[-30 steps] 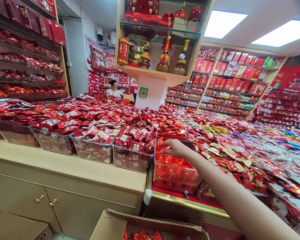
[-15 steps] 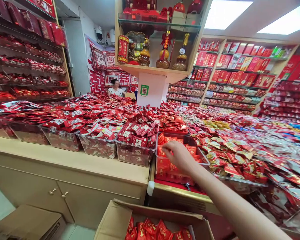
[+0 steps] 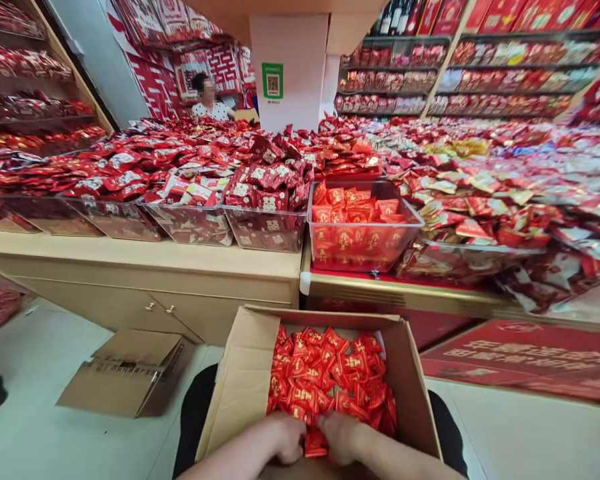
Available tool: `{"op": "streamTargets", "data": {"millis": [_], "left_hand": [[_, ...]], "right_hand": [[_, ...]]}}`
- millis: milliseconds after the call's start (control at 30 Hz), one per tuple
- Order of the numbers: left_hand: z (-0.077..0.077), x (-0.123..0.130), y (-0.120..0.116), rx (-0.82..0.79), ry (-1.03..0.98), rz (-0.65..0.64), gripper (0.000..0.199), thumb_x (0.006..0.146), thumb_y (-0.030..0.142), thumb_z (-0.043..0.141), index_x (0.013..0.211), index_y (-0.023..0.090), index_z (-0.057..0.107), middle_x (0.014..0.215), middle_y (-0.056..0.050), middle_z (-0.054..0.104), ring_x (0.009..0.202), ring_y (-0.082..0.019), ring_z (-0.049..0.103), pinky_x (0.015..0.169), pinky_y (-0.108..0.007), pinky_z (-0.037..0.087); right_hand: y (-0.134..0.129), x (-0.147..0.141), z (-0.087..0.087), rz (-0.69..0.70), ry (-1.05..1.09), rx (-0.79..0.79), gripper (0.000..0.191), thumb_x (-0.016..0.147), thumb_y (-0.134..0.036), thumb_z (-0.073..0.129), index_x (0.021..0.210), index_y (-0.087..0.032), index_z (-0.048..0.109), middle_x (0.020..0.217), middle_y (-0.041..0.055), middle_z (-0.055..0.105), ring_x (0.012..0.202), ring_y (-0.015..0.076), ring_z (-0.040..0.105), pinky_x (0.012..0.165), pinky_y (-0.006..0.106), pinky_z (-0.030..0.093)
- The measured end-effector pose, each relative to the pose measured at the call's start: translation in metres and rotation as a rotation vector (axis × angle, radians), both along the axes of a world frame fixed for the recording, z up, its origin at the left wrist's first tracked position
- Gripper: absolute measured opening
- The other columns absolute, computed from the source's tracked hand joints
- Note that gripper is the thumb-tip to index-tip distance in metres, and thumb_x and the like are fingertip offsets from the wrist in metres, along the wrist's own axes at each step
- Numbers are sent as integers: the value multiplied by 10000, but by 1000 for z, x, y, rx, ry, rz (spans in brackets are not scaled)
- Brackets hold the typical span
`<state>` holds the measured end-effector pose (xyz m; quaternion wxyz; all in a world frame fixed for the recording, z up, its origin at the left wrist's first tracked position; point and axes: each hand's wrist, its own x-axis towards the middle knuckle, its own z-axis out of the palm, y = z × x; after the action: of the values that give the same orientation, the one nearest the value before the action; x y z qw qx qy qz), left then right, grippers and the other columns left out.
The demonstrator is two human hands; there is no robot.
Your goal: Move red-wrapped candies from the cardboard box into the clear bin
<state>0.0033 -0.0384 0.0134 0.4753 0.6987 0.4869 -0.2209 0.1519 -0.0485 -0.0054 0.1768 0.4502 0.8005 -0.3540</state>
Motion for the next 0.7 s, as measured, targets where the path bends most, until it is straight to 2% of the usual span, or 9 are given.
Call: {"op": "streamTargets", "data": {"millis": [67,133,200,300,400,467,567,633,700], "left_hand": [[-2,0,2,20,12,-22,232,550,187,620,780,171,647,865,-122,666,878,-348,577,753,-540,393],[-3,-1,4,41,-4,0,228,508,181,600,729,184,657,796,-124,676,805,-371,588,695,-527,402],[-4,-3,7,71,-46,73,216,528,197,571,730,192,647,751,-91,671,748,-321,594,673,-475,416],[-4,-4,14,123,-161,260,243,627,215,486,839,183,600,782,-58,652,735,-226,579,679,-375,425],[2,-5,22,137,-325,476,267,715,265,427,941,170,534,949,-68,618,885,-184,547,751,-293,409],[11,-5,26,83,-429,608,334,759,382,383,1001,180,493,1054,-82,582,928,-182,542,744,-281,414],[29,-5,27,-77,-578,732,432,770,503,323,1035,193,463,980,-82,615,790,-167,602,628,-270,435],[41,-4,26,-121,-724,817,382,745,441,447,1037,195,458,914,-50,624,749,-129,602,619,-234,425],[50,-1,24,-103,-901,941,404,684,314,583,1043,186,448,875,-25,617,743,-102,581,626,-210,412]], "right_hand": [[0,2,4,-15,-55,-61,569,477,-117,597,1042,-184,570,972,119,639,865,296,604,682,363,481],[1,4,7,-32,-72,-83,579,504,-155,593,1081,-150,540,994,137,629,883,288,599,691,345,476],[0,5,9,-47,-49,-88,542,541,-208,586,1077,-144,543,983,131,635,872,279,600,688,336,471],[1,5,12,-66,2,-85,367,608,-276,552,958,-182,614,893,84,664,781,242,616,637,308,464],[8,4,23,-107,34,-54,283,682,-281,498,906,-169,629,830,83,666,706,213,609,601,290,452],[16,5,36,-150,119,52,289,744,-260,441,971,-171,595,889,83,651,794,206,582,688,295,437],[26,10,57,-206,386,313,298,770,-186,415,1032,-179,557,947,75,627,908,207,516,827,332,378],[29,14,67,-261,564,418,360,729,-139,457,1080,-180,530,1020,82,595,970,217,482,878,364,353],[28,19,72,-370,705,406,509,675,-134,515,1176,-194,447,1199,91,481,1107,230,399,938,386,318]]}}
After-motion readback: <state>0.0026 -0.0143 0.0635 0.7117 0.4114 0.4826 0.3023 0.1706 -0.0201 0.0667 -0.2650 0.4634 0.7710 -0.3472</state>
